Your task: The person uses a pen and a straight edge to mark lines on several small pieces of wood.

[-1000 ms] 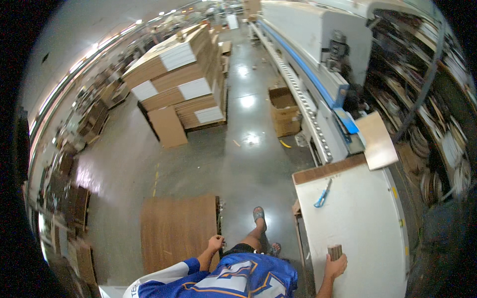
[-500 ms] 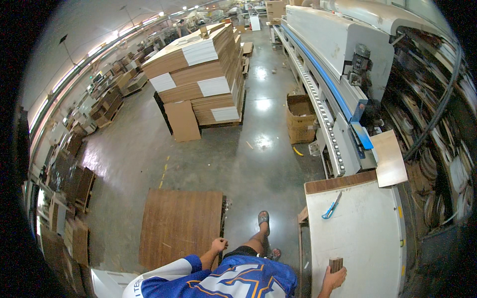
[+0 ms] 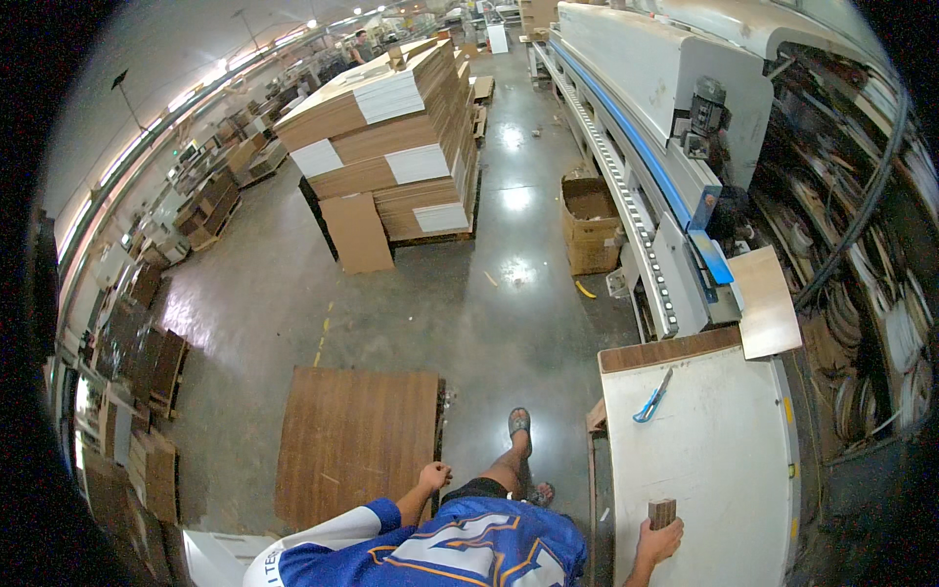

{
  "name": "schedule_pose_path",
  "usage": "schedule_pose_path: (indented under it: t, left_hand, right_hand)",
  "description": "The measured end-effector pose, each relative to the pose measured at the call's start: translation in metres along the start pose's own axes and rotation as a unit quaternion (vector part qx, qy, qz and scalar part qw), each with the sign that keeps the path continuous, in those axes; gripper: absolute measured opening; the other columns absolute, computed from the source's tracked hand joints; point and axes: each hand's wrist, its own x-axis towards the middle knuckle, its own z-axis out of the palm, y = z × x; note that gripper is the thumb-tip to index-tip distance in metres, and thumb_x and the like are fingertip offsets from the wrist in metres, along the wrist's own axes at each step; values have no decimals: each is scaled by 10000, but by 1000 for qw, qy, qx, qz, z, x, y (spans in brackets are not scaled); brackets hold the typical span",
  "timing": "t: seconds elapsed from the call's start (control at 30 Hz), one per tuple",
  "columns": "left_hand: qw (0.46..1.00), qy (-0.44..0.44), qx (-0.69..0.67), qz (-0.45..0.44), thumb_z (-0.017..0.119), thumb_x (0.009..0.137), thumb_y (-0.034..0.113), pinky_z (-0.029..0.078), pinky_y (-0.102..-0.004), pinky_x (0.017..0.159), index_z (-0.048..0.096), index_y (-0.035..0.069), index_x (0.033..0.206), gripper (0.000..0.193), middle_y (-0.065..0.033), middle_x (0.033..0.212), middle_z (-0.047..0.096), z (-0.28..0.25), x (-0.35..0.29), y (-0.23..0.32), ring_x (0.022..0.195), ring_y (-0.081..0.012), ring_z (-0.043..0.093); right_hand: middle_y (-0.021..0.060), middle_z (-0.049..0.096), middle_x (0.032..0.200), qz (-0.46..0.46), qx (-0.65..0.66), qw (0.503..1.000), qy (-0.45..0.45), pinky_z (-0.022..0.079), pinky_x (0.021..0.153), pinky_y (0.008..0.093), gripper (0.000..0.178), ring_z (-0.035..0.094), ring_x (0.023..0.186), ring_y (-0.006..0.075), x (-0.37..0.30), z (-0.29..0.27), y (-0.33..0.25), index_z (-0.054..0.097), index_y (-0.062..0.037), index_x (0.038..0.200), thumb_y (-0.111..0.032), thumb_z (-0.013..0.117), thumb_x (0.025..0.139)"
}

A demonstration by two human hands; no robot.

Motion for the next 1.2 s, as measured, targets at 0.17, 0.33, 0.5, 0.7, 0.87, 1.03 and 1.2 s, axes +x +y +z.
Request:
schedule_pose_path:
  t: [0.17,0.33,0.5,0.7,0.87,1.03,1.2]
  left_hand:
    - [1000,7,10,26,681,945,262,608,-335,685,725,-11,1037,291,-126,913,777,0,-5,6,763,-200,747]
    - [1000,1,-18,15,679,944,264,607,-330,676,727,-17,1024,296,-128,907,775,0,-1,-1,755,-199,745]
    - [1000,-17,-5,-3,682,932,258,604,-325,667,729,-19,1018,294,-128,895,773,1,2,-5,738,-195,743]
    - [999,-11,-32,-1,682,949,240,601,-329,662,718,-24,1055,287,-133,888,765,-1,-2,0,726,-199,734]
    - [999,-13,-29,26,685,955,235,600,-337,644,708,-20,1082,287,-139,901,759,-4,2,-2,706,-203,722]
    - [998,-28,-39,28,690,951,222,596,-344,610,691,-13,1057,258,-139,882,751,-8,10,0,679,-204,711]
    - [999,-22,-33,1,688,953,212,600,-339,616,690,-21,1063,257,-143,901,751,-9,9,4,708,-206,720]
  right_hand:
    - [190,618,1160,-7,-1,1000,14,490,954,504,612,582,1145,387,1,4,2,559,5,1171,-281,805,690]
    - [191,617,1166,-3,5,1000,-5,488,959,501,612,580,1149,390,1,3,3,556,7,1178,-258,795,681]
    - [197,616,1169,-13,7,1000,-8,486,965,502,619,581,1147,395,0,-2,0,553,10,1193,-248,792,683]
    - [191,619,1164,-26,15,999,16,489,959,502,643,587,1138,393,-2,0,1,554,9,1209,-261,804,682]
    - [179,627,1138,-27,9,999,23,493,941,508,618,595,1107,398,-2,-4,-2,568,2,1188,-260,813,686]
    - [180,631,1130,-22,11,1000,1,501,920,516,589,603,1085,403,-3,-12,-6,578,-10,1165,-268,826,697]
    - [179,633,1123,-35,19,999,20,500,918,518,609,606,1085,398,-3,-11,-7,581,-16,1167,-275,855,689]
